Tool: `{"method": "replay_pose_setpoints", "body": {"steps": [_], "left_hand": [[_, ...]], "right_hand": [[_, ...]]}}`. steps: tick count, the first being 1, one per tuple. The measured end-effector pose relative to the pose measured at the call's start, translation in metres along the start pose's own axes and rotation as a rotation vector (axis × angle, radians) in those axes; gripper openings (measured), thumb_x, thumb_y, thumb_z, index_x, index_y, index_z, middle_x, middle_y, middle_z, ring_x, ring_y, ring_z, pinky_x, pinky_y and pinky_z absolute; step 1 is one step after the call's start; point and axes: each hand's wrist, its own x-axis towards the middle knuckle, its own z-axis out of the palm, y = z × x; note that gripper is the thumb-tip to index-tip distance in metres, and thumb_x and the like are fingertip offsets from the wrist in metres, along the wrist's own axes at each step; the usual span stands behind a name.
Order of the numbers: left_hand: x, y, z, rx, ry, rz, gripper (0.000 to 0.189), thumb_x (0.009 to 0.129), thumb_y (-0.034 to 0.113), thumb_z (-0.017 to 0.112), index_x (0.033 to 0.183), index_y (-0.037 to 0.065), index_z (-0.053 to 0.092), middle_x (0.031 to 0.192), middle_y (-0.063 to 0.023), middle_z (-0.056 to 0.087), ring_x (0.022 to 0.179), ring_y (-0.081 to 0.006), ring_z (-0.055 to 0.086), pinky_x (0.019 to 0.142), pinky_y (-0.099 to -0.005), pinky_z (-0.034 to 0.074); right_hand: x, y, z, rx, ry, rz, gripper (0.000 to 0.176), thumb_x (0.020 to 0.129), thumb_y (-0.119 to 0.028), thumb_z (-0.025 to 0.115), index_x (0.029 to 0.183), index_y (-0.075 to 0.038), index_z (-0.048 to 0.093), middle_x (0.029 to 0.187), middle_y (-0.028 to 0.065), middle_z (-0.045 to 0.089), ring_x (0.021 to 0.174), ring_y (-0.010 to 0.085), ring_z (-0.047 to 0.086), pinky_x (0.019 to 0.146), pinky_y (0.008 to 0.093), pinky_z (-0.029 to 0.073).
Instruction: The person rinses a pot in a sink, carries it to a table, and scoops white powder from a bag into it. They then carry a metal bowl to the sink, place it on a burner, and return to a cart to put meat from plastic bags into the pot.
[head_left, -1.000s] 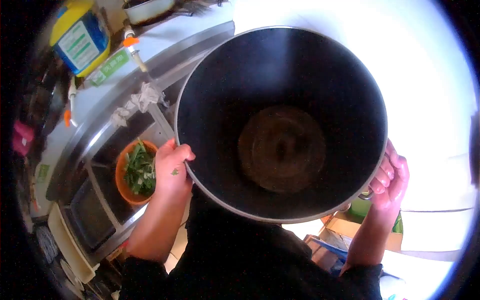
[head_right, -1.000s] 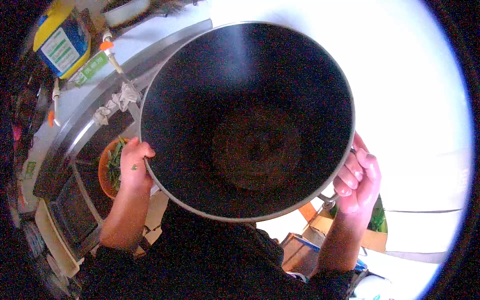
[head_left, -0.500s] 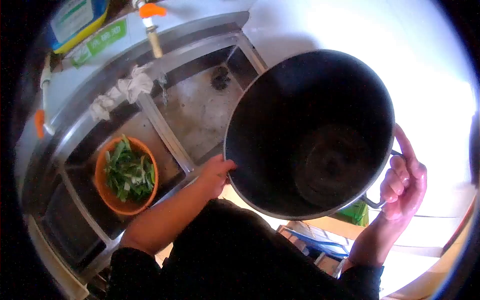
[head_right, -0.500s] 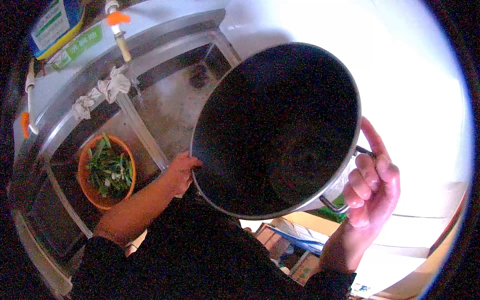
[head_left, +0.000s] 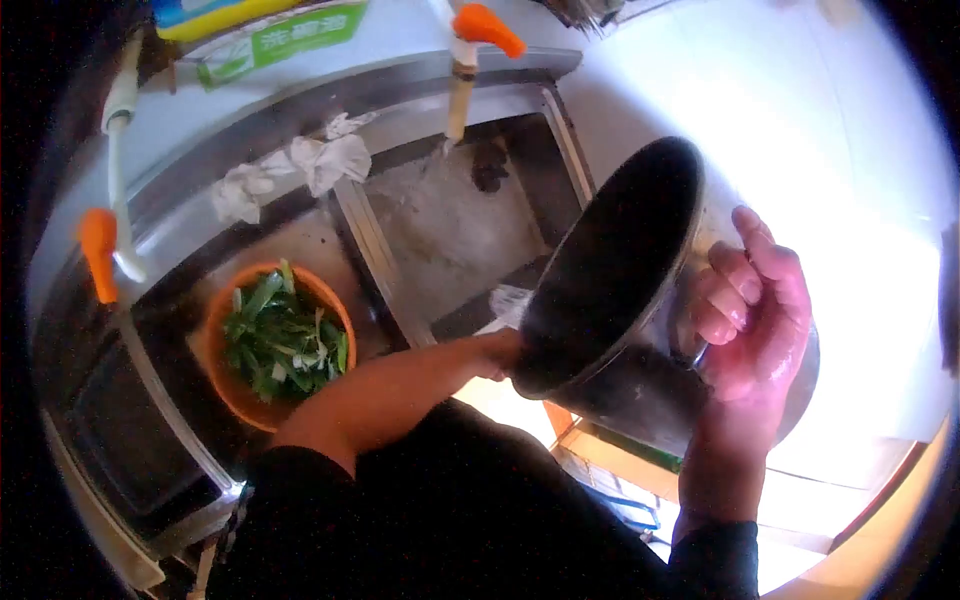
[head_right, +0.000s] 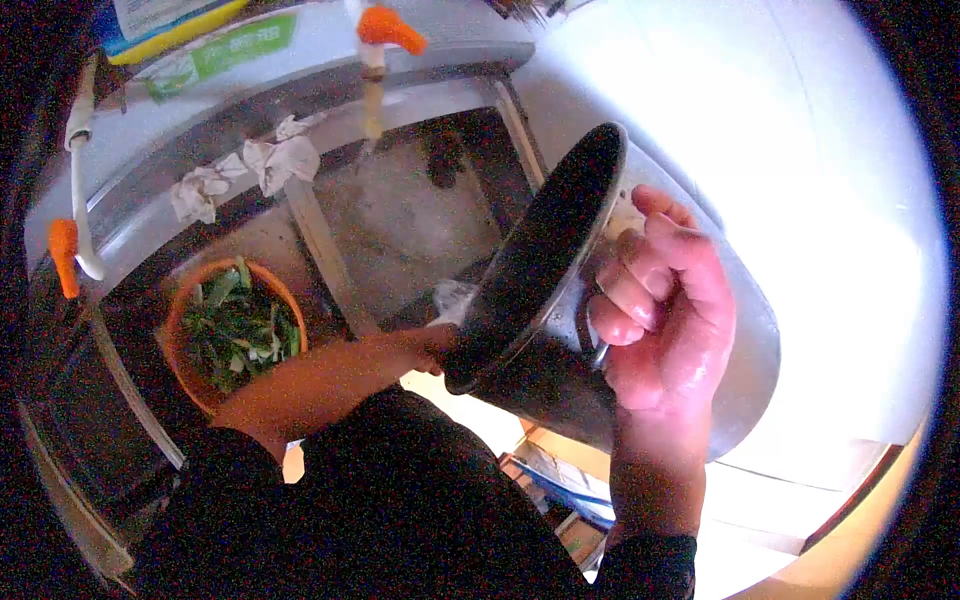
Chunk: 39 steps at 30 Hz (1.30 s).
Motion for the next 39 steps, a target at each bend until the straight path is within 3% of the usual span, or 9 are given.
{"method": "replay_pose_setpoints", "body": {"steps": [7, 22, 26, 31, 34, 36, 37, 38, 39], "left_hand": [[0.02, 0.002, 0.004, -0.013, -0.05, -0.086, 0.014, 0.084, 0.022, 0.06, 0.092, 0.011, 0.064, 0.082, -0.0012, 0.058, 0.061, -0.0123, 0.047, 0.05, -0.0267, 0.035], [0.026, 0.007, 0.031, 0.167, 0.074, -0.008, 0.015, 0.076, 0.025, 0.063, 0.069, 0.014, 0.057, 0.054, 0.0012, 0.043, 0.042, -0.0101, 0.034, 0.037, -0.0274, 0.023], [0.05, 0.001, 0.038, 0.17, 0.092, 0.041, 0.012, 0.081, 0.019, 0.057, 0.073, 0.01, 0.056, 0.058, -0.0025, 0.049, 0.044, -0.0136, 0.044, 0.038, -0.0278, 0.031], [0.024, 0.022, 0.074, 0.288, 0.127, 0.165, 0.02, 0.086, 0.025, 0.05, 0.084, 0.005, 0.053, 0.054, -0.0051, 0.046, 0.043, -0.016, 0.049, 0.036, -0.0298, 0.038], [0.002, 0.05, 0.104, 0.634, 0.065, 0.041, 0.043, 0.089, 0.041, 0.046, 0.095, -0.001, 0.055, 0.069, -0.0178, 0.059, 0.05, -0.0231, 0.059, 0.042, -0.0365, 0.047], [-0.038, 0.095, 0.129, 1.196, 0.081, 0.08, 0.055, 0.089, 0.049, 0.042, 0.095, -0.004, 0.058, 0.079, -0.0238, 0.062, 0.062, -0.0292, 0.064, 0.055, -0.0397, 0.052], [-0.053, 0.106, 0.133, 1.395, 0.382, 0.418, 0.057, 0.089, 0.049, 0.041, 0.086, -0.005, 0.061, 0.083, -0.0254, 0.063, 0.077, -0.0326, 0.064, 0.069, -0.0392, 0.052], [-0.087, 0.132, 0.137, 1.578, 0.661, 0.558, 0.051, 0.086, 0.046, 0.046, 0.082, -0.002, 0.063, 0.084, -0.0228, 0.063, 0.083, -0.0344, 0.062, 0.076, -0.0439, 0.049], [-0.087, 0.146, 0.118, 1.808, 1.028, 0.975, 0.041, 0.083, 0.04, 0.052, 0.081, 0.001, 0.063, 0.082, -0.0195, 0.062, 0.078, -0.0355, 0.06, 0.071, -0.0463, 0.048]], "right_hand": [[0.009, 0.007, 0.029, 0.031, -0.064, 0.021, 0.017, 0.088, -0.015, 0.048, 0.1, -0.004, 0.054, 0.058, -0.0057, 0.029, 0.045, 0.0049, 0.027, 0.035, 0.0187, 0.021], [-0.038, -0.028, -0.041, 0.111, -0.042, -0.107, 0.014, 0.088, -0.016, 0.048, 0.094, -0.003, 0.052, 0.061, -0.0034, 0.031, 0.046, 0.0067, 0.027, 0.035, 0.0196, 0.023], [-0.067, -0.068, -0.111, -0.041, 0.262, -0.275, 0.039, 0.089, -0.019, 0.051, 0.12, 0.003, 0.049, 0.067, 0.0036, 0.042, 0.047, 0.0081, 0.029, 0.036, 0.0197, 0.026], [-0.126, -0.084, -0.25, -0.181, 0.504, -0.303, 0.04, 0.093, -0.02, 0.047, 0.124, 0.005, 0.045, 0.061, 0.0028, 0.045, 0.041, 0.0043, 0.034, 0.028, 0.0163, 0.027], [-0.158, -0.086, -0.426, -0.287, 0.207, -0.271, 0.043, 0.089, -0.019, 0.055, 0.123, 0.007, 0.045, 0.075, 0.0076, 0.059, 0.051, 0.0075, 0.049, 0.037, 0.0191, 0.039], [-0.165, -0.057, -0.435, -0.566, -0.058, -0.544, 0.036, 0.088, -0.018, 0.055, 0.115, 0.006, 0.051, 0.091, 0.015, 0.064, 0.073, 0.0156, 0.061, 0.056, 0.0274, 0.05], [-0.17, -0.051, -0.444, -0.611, -0.098, -0.484, 0.051, 0.082, -0.028, 0.067, 0.116, 0.007, 0.05, 0.103, 0.0215, 0.062, 0.095, 0.0206, 0.061, 0.075, 0.0361, 0.05], [-0.171, -0.045, -0.427, -0.28, 0.514, -0.081, 0.091, 0.061, -0.038, 0.083, 0.125, 0.01, 0.041, 0.098, 0.0165, 0.063, 0.078, 0.0124, 0.06, 0.06, 0.0243, 0.048], [-0.174, -0.038, -0.431, -0.138, 0.521, 0.009, 0.091, 0.062, -0.038, 0.082, 0.126, 0.011, 0.04, 0.092, 0.0125, 0.063, 0.069, 0.0087, 0.055, 0.053, 0.0199, 0.042]]}}
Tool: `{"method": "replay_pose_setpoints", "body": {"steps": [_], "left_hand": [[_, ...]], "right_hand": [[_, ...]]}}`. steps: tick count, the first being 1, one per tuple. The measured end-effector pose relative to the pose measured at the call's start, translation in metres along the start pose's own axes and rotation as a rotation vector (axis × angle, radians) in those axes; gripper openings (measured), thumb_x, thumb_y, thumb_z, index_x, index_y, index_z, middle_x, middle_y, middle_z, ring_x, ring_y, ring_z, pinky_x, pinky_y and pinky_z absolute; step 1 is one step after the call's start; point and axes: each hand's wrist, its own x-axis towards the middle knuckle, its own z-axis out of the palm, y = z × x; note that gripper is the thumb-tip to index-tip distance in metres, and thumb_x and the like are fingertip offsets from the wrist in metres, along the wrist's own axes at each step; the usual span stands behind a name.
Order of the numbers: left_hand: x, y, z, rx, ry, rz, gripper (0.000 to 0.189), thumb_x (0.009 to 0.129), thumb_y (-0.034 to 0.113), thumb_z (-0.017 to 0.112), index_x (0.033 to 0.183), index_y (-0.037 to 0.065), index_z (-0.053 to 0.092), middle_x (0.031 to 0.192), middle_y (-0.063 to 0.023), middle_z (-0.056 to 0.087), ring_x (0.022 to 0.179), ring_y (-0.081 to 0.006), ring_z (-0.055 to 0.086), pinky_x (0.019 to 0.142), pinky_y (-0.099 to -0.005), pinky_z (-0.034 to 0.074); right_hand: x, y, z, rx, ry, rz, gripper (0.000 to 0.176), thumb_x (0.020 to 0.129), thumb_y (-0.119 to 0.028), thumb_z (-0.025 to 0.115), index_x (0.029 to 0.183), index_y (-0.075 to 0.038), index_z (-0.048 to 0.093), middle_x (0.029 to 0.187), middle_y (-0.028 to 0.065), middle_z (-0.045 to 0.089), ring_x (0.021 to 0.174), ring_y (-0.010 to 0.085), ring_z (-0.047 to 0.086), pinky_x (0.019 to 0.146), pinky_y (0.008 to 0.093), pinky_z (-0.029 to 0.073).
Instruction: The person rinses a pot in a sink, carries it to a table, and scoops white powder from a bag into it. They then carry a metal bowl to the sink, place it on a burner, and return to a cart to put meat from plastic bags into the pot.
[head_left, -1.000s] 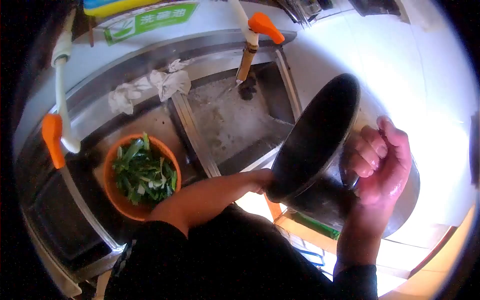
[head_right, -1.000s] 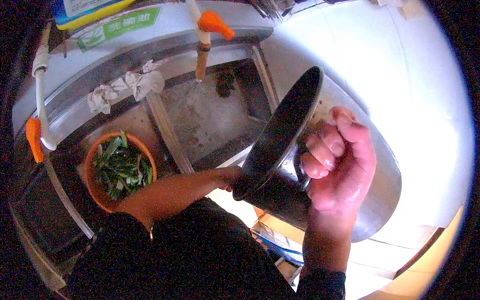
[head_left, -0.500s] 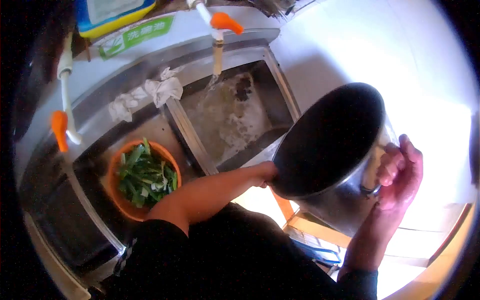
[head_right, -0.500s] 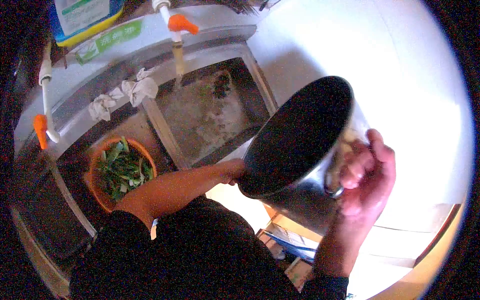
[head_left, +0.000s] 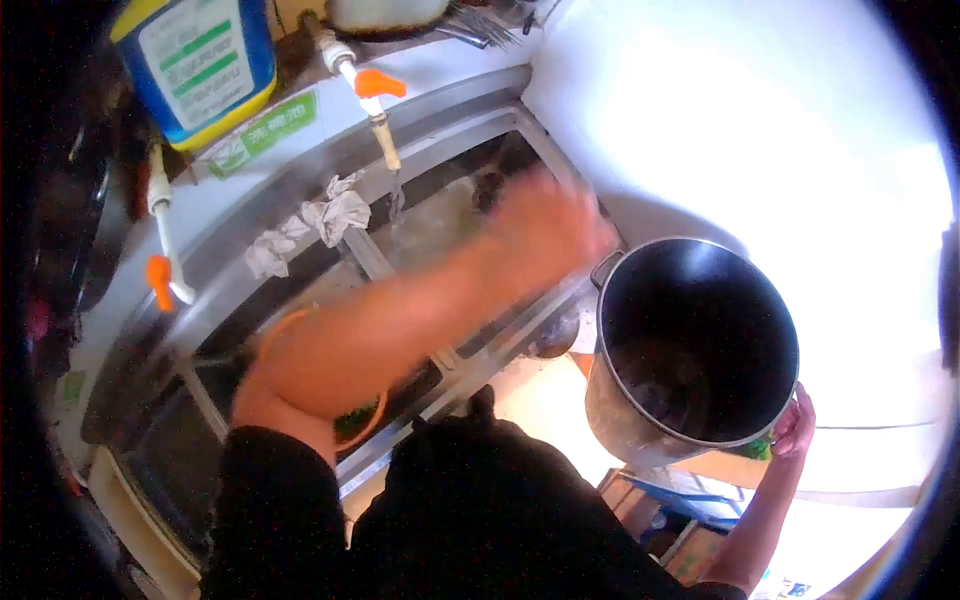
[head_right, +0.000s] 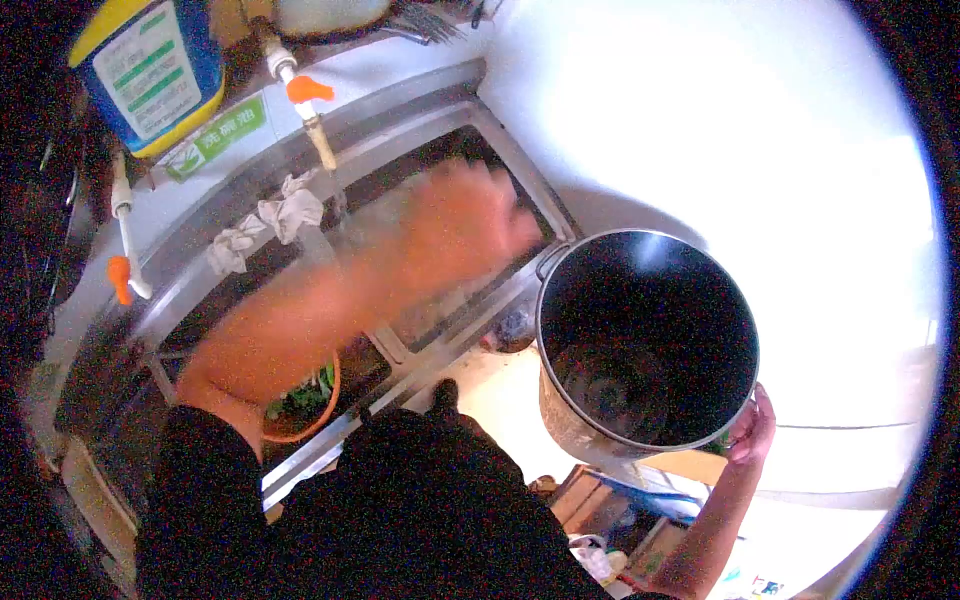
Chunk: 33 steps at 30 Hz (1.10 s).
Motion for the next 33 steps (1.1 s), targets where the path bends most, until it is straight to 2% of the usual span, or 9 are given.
{"method": "replay_pose_setpoints", "body": {"steps": [2, 3, 4, 7, 12, 16, 22, 27, 33], "left_hand": [[0.029, -0.075, -0.013, 0.378, 0.306, 0.234, 0.03, 0.079, 0.031, 0.054, 0.075, 0.004, 0.065, 0.075, -0.0137, 0.06, 0.08, -0.0304, 0.06, 0.065, -0.0426, 0.047], [0.037, -0.099, -0.023, 0.483, 0.421, 0.017, 0.031, 0.08, 0.033, 0.055, 0.074, 0.004, 0.066, 0.074, -0.014, 0.06, 0.08, -0.0307, 0.06, 0.066, -0.0422, 0.046], [0.035, -0.125, -0.034, 0.658, 0.243, 0.003, 0.034, 0.081, 0.035, 0.055, 0.077, 0.004, 0.067, 0.074, -0.0139, 0.062, 0.079, -0.031, 0.061, 0.069, -0.0418, 0.046], [0.017, -0.176, -0.054, 0.801, -0.279, -0.067, 0.035, 0.087, 0.032, 0.049, 0.079, 0.002, 0.067, 0.078, -0.0175, 0.063, 0.079, -0.0326, 0.062, 0.075, -0.0445, 0.048], [-0.014, -0.191, -0.088, 0.508, -0.179, 0.377, 0.018, 0.086, 0.013, 0.052, 0.088, -0.001, 0.063, 0.105, -0.0191, 0.06, 0.108, -0.033, 0.053, 0.095, -0.0408, 0.041], [-0.012, -0.21, -0.081, 0.528, -0.18, 0.323, 0.016, 0.085, 0.01, 0.054, 0.095, 0.0, 0.063, 0.113, -0.0175, 0.058, 0.114, -0.0331, 0.05, 0.1, -0.0414, 0.037], [-0.031, -0.126, -0.036, 0.641, -0.006, 0.185, 0.03, 0.084, 0.011, 0.055, 0.112, 0.001, 0.057, 0.123, -0.0201, 0.051, 0.118, -0.0352, 0.045, 0.101, -0.042, 0.035], [-0.089, -0.016, 0.053, 0.391, -0.315, -0.153, 0.035, 0.081, 0.015, 0.057, 0.112, 0.002, 0.057, 0.125, -0.0182, 0.051, 0.119, -0.0339, 0.045, 0.103, -0.0412, 0.032], [-0.129, 0.114, 0.179, 0.136, -0.585, 0.04, 0.037, 0.078, 0.024, 0.061, 0.107, 0.002, 0.059, 0.118, -0.0173, 0.055, 0.113, -0.0323, 0.048, 0.098, -0.0401, 0.037]], "right_hand": [[-0.001, 0.032, -0.031, 0.032, -0.104, -0.069, 0.073, 0.073, -0.034, 0.073, 0.123, 0.01, 0.043, 0.076, 0.0034, 0.058, 0.051, 0.0034, 0.043, 0.041, 0.0146, 0.03], [0.001, 0.056, -0.054, -0.061, -0.207, -0.265, 0.055, 0.084, -0.03, 0.064, 0.119, 0.009, 0.047, 0.067, -0.0018, 0.054, 0.044, 0.0018, 0.036, 0.036, 0.0137, 0.023], [0.002, 0.066, -0.048, -0.026, 0.141, -0.172, 0.039, 0.091, -0.022, 0.049, 0.119, 0.005, 0.049, 0.058, -0.0048, 0.044, 0.041, 0.0034, 0.034, 0.033, 0.0169, 0.022], [0.006, 0.119, -0.102, 0.1, 0.058, -0.279, 0.028, 0.09, -0.02, 0.053, 0.112, -0.003, 0.052, 0.058, -0.0043, 0.041, 0.041, 0.0029, 0.032, 0.032, 0.0169, 0.022], [-0.034, 0.098, -0.061, 0.388, 0.464, 0.126, 0.024, 0.088, -0.02, 0.054, 0.109, -0.008, 0.054, 0.055, -0.0063, 0.032, 0.041, 0.0037, 0.027, 0.032, 0.0173, 0.021], [-0.049, 0.137, -0.11, 0.307, 0.627, 0.173, 0.031, 0.087, -0.022, 0.055, 0.114, -0.008, 0.055, 0.054, -0.0061, 0.03, 0.042, 0.0049, 0.026, 0.035, 0.0193, 0.018], [-0.068, 0.217, -0.189, 0.33, 0.775, 0.292, 0.015, 0.08, -0.023, 0.064, 0.079, -0.012, 0.054, 0.053, -0.0054, 0.037, 0.04, 0.0078, 0.034, 0.035, 0.0216, 0.025], [-0.082, 0.282, -0.236, 0.477, 0.756, 0.375, 0.016, 0.078, -0.022, 0.065, 0.084, -0.011, 0.055, 0.056, -0.0055, 0.036, 0.043, 0.0082, 0.035, 0.036, 0.0217, 0.025], [-0.097, 0.281, -0.277, 0.571, 0.786, 0.401, 0.017, 0.081, -0.021, 0.061, 0.095, -0.012, 0.056, 0.057, -0.006, 0.033, 0.043, 0.0071, 0.03, 0.037, 0.0208, 0.023]]}}
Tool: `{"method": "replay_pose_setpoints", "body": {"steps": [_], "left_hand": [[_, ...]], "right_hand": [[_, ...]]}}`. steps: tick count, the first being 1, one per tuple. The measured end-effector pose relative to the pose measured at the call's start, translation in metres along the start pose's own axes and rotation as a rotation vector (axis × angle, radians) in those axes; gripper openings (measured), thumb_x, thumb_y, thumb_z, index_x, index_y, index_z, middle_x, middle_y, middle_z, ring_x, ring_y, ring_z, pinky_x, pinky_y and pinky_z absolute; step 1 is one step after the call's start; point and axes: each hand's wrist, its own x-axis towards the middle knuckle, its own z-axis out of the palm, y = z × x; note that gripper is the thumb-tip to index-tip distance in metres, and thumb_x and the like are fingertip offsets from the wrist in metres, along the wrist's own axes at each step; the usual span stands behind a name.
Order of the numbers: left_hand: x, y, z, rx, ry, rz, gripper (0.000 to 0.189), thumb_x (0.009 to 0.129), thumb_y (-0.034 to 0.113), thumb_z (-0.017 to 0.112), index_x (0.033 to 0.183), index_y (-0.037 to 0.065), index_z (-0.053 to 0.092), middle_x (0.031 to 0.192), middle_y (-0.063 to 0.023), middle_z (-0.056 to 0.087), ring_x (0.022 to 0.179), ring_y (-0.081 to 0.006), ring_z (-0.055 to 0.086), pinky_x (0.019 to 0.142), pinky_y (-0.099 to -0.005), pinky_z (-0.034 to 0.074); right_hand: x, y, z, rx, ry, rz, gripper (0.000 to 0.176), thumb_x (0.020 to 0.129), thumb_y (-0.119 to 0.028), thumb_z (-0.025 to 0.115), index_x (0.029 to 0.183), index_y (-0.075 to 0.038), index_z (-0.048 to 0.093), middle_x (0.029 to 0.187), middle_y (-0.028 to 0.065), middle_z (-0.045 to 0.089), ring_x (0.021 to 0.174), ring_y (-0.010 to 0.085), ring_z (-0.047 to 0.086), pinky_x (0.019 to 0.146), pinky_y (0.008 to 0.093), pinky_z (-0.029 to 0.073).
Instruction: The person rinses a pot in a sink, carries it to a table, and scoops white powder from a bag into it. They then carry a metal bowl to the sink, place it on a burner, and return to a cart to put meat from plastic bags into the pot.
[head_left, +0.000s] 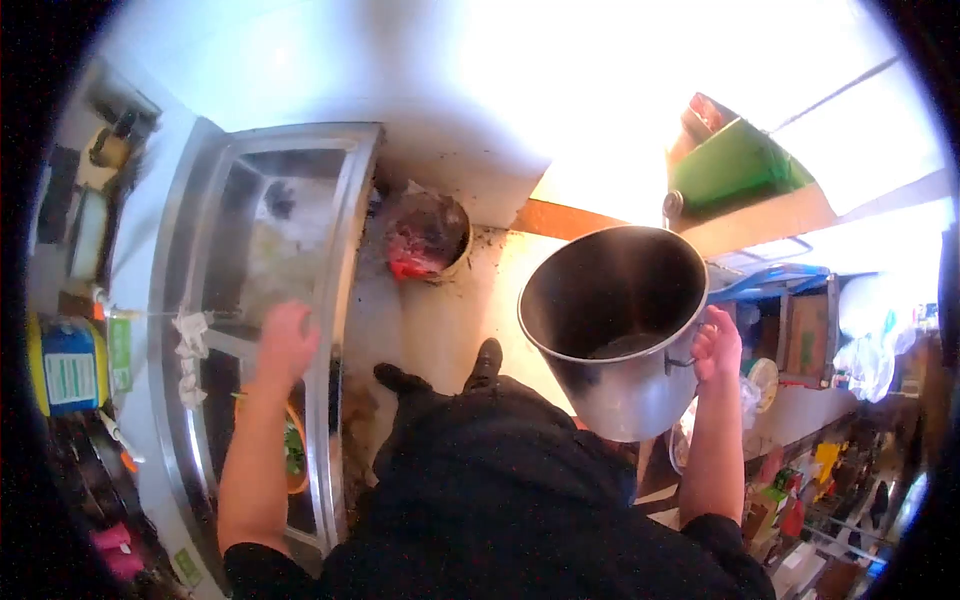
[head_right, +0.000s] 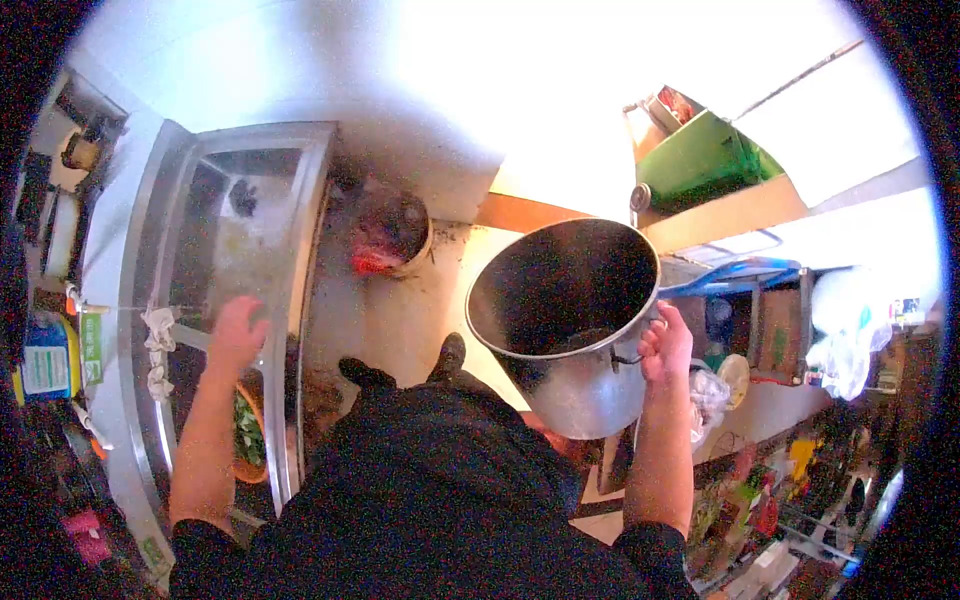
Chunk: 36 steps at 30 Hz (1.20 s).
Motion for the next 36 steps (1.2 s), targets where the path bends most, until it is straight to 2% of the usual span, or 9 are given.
{"method": "replay_pose_setpoints", "body": {"steps": [2, 4, 9, 11, 14, 16, 19, 27, 36], "left_hand": [[0.022, 0.071, 0.003, -0.091, -0.292, -0.008, 0.038, 0.079, 0.027, 0.059, 0.107, 0.002, 0.059, 0.117, -0.0168, 0.056, 0.111, -0.0309, 0.051, 0.095, -0.0394, 0.039], [0.028, 0.115, 0.034, -0.279, -0.315, 0.032, 0.04, 0.082, 0.032, 0.057, 0.107, 0.002, 0.059, 0.113, -0.0163, 0.058, 0.106, -0.031, 0.053, 0.09, -0.0399, 0.042], [0.052, 0.241, 0.079, -0.549, -0.685, 0.035, 0.046, 0.085, 0.042, 0.055, 0.105, 0.001, 0.059, 0.1, -0.0117, 0.062, 0.093, -0.0256, 0.06, 0.08, -0.036, 0.047], [0.055, 0.277, 0.092, -1.073, -0.877, -0.391, 0.042, 0.086, 0.039, 0.056, 0.103, 0.001, 0.059, 0.094, -0.0088, 0.064, 0.092, -0.022, 0.06, 0.081, -0.0366, 0.046], [0.064, 0.301, 0.112, -1.393, -1.01, -0.369, 0.034, 0.085, 0.033, 0.061, 0.099, 0.002, 0.059, 0.092, -0.0069, 0.063, 0.088, -0.0194, 0.06, 0.078, -0.0372, 0.047], [0.066, 0.311, 0.113, -1.394, -1.061, -0.368, 0.02, 0.082, 0.018, 0.062, 0.095, 0.003, 0.059, 0.092, -0.0077, 0.062, 0.085, -0.0191, 0.06, 0.076, -0.0359, 0.047], [0.062, 0.319, 0.105, -1.627, -1.038, -0.39, 0.019, 0.073, -0.001, 0.053, 0.092, 0.0, 0.058, 0.088, -0.0074, 0.062, 0.08, -0.0194, 0.059, 0.072, -0.0314, 0.048], [0.059, 0.306, 0.065, -1.599, -0.772, -0.257, 0.019, 0.069, -0.004, 0.052, 0.085, -0.003, 0.061, 0.08, -0.008, 0.063, 0.069, -0.0185, 0.059, 0.066, -0.0291, 0.047], [0.055, 0.267, 0.029, -1.59, -0.537, -0.241, 0.02, 0.067, -0.004, 0.051, 0.085, -0.004, 0.06, 0.08, -0.0092, 0.062, 0.069, -0.0195, 0.059, 0.065, -0.0299, 0.047]], "right_hand": [[-0.003, -0.018, -0.005, 0.041, -0.052, -0.02, 0.023, 0.082, -0.021, 0.061, 0.102, -0.012, 0.055, 0.056, -0.0069, 0.032, 0.043, 0.0069, 0.029, 0.037, 0.0206, 0.023], [-0.022, -0.039, -0.003, 0.082, 0.001, -0.013, 0.029, 0.083, -0.022, 0.06, 0.108, -0.011, 0.053, 0.056, -0.0076, 0.03, 0.043, 0.0055, 0.028, 0.036, 0.0198, 0.022], [-0.069, -0.078, -0.03, 0.242, -0.306, -0.145, 0.047, 0.087, -0.024, 0.054, 0.128, -0.004, 0.041, 0.058, -0.0066, 0.028, 0.044, 0.0035, 0.024, 0.035, 0.0178, 0.021], [-0.095, -0.095, -0.037, 0.296, -0.385, -0.18, 0.057, 0.088, -0.025, 0.052, 0.135, -0.001, 0.032, 0.059, -0.0052, 0.027, 0.044, 0.0044, 0.023, 0.035, 0.0182, 0.02], [-0.118, -0.116, -0.06, 0.265, -0.501, -0.261, 0.062, 0.087, -0.028, 0.054, 0.136, 0.001, 0.029, 0.059, -0.005, 0.027, 0.043, 0.0039, 0.022, 0.034, 0.0179, 0.019], [-0.127, -0.125, -0.073, 0.265, -0.543, -0.302, 0.062, 0.087, -0.031, 0.054, 0.134, 0.002, 0.03, 0.059, -0.0059, 0.028, 0.042, 0.0032, 0.023, 0.032, 0.0183, 0.019], [-0.134, -0.13, -0.082, 0.228, -0.434, -0.328, 0.062, 0.087, -0.032, 0.054, 0.133, 0.002, 0.03, 0.059, -0.0054, 0.033, 0.041, 0.0027, 0.024, 0.031, 0.0175, 0.019], [-0.131, -0.111, -0.09, 0.272, -0.285, -0.317, 0.055, 0.088, -0.03, 0.052, 0.129, 0.003, 0.036, 0.056, -0.0053, 0.037, 0.037, 0.0017, 0.024, 0.028, 0.0165, 0.02], [-0.135, -0.104, -0.054, 0.256, -0.403, -0.32, 0.049, 0.09, -0.027, 0.049, 0.127, 0.004, 0.038, 0.054, -0.0074, 0.031, 0.037, 0.0007, 0.023, 0.028, 0.0156, 0.019]]}}
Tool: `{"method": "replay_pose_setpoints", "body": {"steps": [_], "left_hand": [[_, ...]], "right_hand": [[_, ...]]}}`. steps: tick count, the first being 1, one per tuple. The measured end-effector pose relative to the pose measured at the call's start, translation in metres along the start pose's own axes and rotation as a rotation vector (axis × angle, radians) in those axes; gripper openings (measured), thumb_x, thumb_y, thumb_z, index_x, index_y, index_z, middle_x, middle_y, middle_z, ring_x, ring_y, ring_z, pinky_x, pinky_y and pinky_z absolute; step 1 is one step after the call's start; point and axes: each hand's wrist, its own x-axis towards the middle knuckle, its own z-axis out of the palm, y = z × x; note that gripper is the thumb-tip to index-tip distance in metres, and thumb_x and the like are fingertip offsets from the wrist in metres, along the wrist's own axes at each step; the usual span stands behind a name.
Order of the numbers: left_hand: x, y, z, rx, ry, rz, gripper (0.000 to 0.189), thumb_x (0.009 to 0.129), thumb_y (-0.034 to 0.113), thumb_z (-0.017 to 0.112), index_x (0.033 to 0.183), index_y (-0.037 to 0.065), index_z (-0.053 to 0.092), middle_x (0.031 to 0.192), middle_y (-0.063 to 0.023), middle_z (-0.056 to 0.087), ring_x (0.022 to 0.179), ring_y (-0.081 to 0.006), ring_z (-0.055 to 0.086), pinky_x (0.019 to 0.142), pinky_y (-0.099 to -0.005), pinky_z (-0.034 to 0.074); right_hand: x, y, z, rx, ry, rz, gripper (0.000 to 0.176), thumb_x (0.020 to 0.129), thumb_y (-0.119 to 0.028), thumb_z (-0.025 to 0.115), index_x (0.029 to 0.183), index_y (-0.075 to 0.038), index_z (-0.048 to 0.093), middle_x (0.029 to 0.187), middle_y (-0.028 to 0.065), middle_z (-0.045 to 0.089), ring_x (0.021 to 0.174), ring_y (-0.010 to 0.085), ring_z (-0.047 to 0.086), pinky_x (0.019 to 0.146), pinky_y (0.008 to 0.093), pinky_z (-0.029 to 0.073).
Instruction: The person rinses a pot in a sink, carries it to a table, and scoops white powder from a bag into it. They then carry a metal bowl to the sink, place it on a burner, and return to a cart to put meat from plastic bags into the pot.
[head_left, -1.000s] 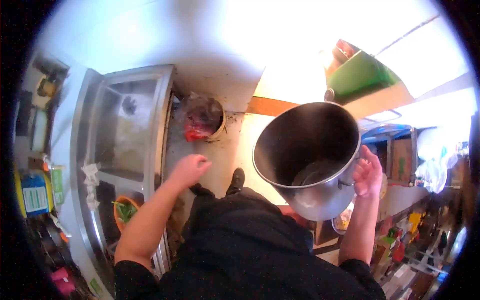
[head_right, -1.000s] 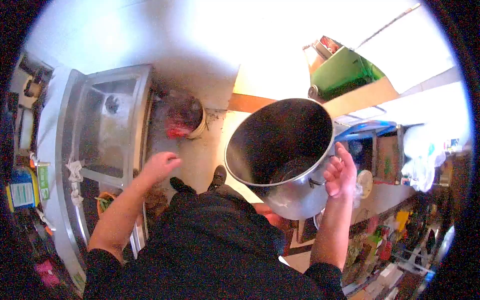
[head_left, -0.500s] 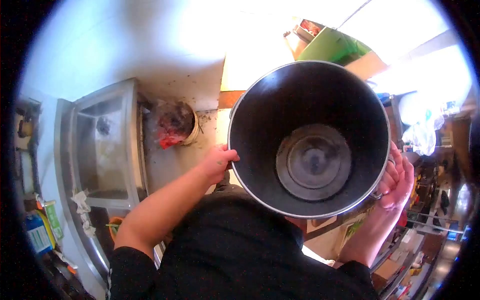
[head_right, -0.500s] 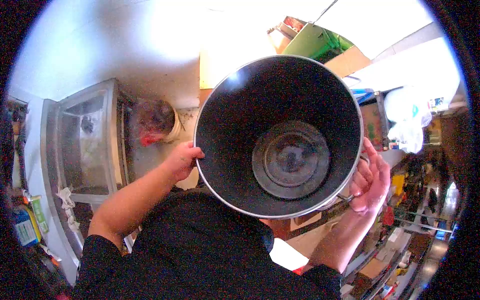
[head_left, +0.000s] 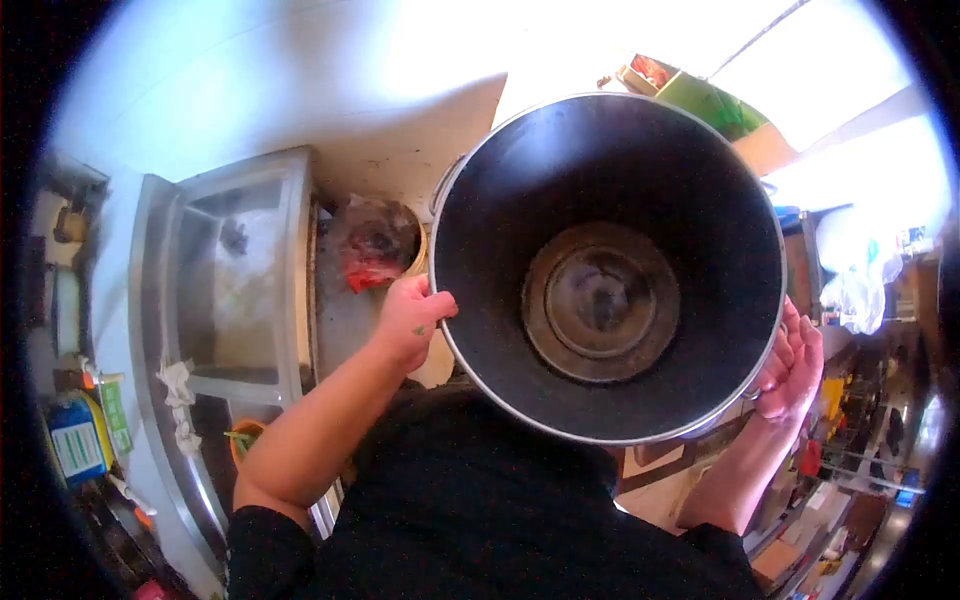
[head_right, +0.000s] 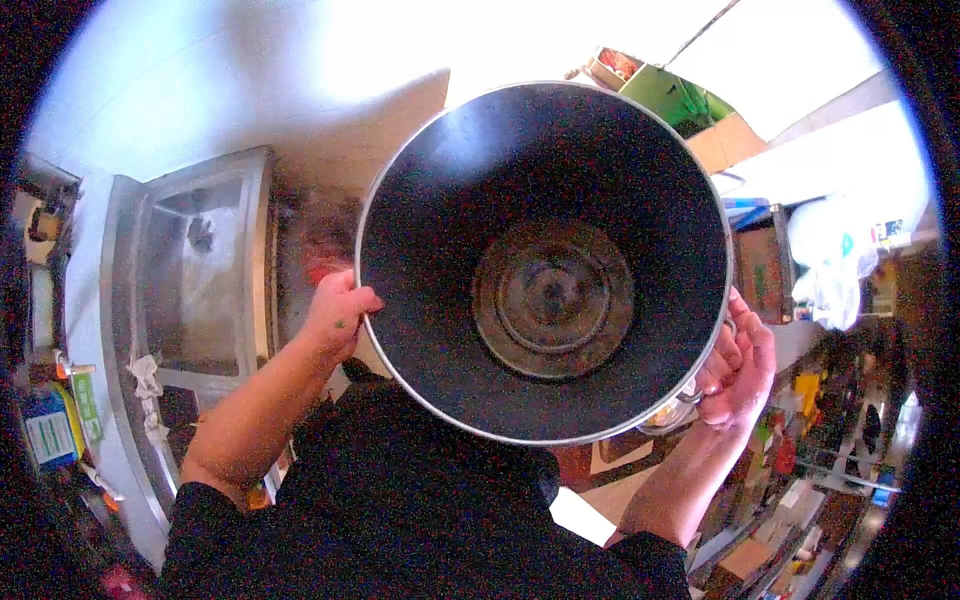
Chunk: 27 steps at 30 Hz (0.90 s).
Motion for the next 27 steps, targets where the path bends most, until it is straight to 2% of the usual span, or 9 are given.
{"method": "replay_pose_setpoints", "body": {"steps": [3, 5, 16, 22, 25, 27], "left_hand": [[-0.014, 0.013, -0.005, 0.042, 0.04, 0.026, 0.018, 0.067, -0.004, 0.051, 0.084, -0.004, 0.059, 0.078, -0.0093, 0.061, 0.068, -0.0192, 0.058, 0.064, -0.0305, 0.048], [-0.026, 0.025, -0.003, -0.033, 0.091, 0.04, 0.014, 0.067, -0.006, 0.052, 0.079, -0.002, 0.06, 0.073, -0.0032, 0.059, 0.064, -0.0111, 0.052, 0.061, -0.024, 0.041], [-0.048, 0.043, -0.014, -0.116, 0.097, 0.121, 0.02, 0.066, -0.008, 0.052, 0.084, -0.005, 0.06, 0.078, -0.0075, 0.062, 0.068, -0.0153, 0.057, 0.065, -0.0264, 0.046], [-0.051, 0.045, -0.011, -0.125, 0.062, 0.118, 0.019, 0.066, -0.008, 0.051, 0.083, -0.004, 0.06, 0.078, -0.0079, 0.062, 0.068, -0.0158, 0.058, 0.065, -0.0273, 0.047], [-0.052, 0.044, -0.007, -0.139, 0.054, 0.11, 0.018, 0.067, -0.008, 0.051, 0.082, -0.004, 0.06, 0.078, -0.0077, 0.062, 0.067, -0.0158, 0.057, 0.065, -0.0271, 0.047], [-0.051, 0.041, -0.005, -0.147, 0.054, 0.102, 0.018, 0.067, -0.008, 0.051, 0.082, -0.004, 0.06, 0.077, -0.0076, 0.061, 0.067, -0.0158, 0.057, 0.064, -0.0268, 0.047]], "right_hand": [[-0.001, 0.001, 0.012, 0.026, -0.042, 0.014, 0.045, 0.091, -0.025, 0.047, 0.125, 0.004, 0.04, 0.053, -0.0079, 0.03, 0.037, 0.0005, 0.022, 0.028, 0.0157, 0.019], [-0.001, 0.002, 0.019, 0.024, -0.07, 0.017, 0.044, 0.091, -0.025, 0.047, 0.124, 0.003, 0.042, 0.052, -0.0083, 0.029, 0.037, 0.0006, 0.022, 0.028, 0.0158, 0.019], [-0.016, 0.004, 0.035, 0.033, -0.173, 0.003, 0.035, 0.093, -0.022, 0.046, 0.116, 0.004, 0.048, 0.051, -0.0068, 0.033, 0.036, 0.0009, 0.024, 0.029, 0.0153, 0.018], [-0.028, 0.003, 0.035, -0.024, -0.067, -0.062, 0.033, 0.093, -0.023, 0.046, 0.114, 0.002, 0.049, 0.051, -0.0058, 0.036, 0.035, 0.0011, 0.028, 0.029, 0.015, 0.022], [-0.03, 0.002, 0.029, -0.001, -0.052, -0.082, 0.04, 0.091, -0.025, 0.047, 0.119, 0.004, 0.046, 0.05, -0.0079, 0.032, 0.034, 0.0013, 0.026, 0.025, 0.017, 0.024], [-0.033, 0.001, 0.029, -0.024, -0.001, -0.089, 0.042, 0.09, -0.028, 0.049, 0.118, 0.003, 0.046, 0.051, -0.0059, 0.038, 0.034, 0.0017, 0.028, 0.026, 0.0168, 0.025]]}}
